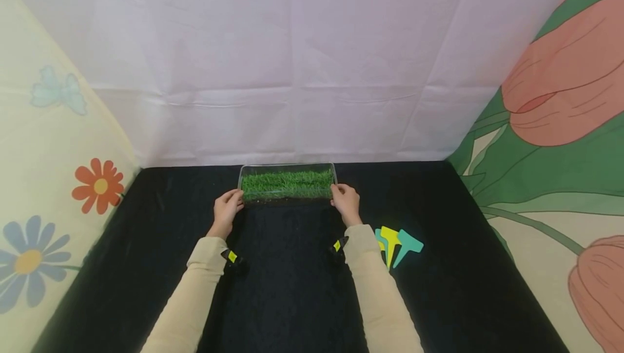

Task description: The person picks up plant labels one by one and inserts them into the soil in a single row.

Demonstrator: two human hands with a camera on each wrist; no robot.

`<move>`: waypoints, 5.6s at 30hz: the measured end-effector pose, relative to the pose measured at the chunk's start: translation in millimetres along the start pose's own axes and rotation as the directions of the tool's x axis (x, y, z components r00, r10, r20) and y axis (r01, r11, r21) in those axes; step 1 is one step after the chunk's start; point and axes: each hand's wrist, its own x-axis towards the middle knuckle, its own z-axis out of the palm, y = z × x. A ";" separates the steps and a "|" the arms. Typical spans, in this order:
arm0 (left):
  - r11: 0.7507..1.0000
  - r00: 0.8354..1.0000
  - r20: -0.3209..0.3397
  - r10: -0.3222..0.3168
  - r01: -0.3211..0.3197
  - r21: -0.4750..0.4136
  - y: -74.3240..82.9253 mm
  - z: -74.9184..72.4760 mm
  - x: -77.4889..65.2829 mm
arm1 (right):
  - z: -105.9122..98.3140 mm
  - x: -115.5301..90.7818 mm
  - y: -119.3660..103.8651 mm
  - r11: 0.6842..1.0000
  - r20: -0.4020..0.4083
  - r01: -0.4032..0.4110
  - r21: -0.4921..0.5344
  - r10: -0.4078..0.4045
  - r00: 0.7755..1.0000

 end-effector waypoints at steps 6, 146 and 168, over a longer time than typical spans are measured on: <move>1.000 1.000 -0.007 0.007 -0.007 0.003 -1.1 0.2 -0.3 | 0.5 -0.8 1.0 1.000 -0.020 0.005 -0.008 -0.006 1.000; 0.998 0.999 -0.002 0.052 -0.052 0.031 -7.5 -8.3 -26.2 | -3.2 -31.3 12.8 0.997 -0.084 0.079 0.000 -0.079 0.993; 0.999 0.999 -0.017 0.048 -0.048 0.023 -8.2 -9.2 -29.2 | -0.7 -31.6 15.8 0.996 -0.095 0.086 -0.002 -0.086 0.992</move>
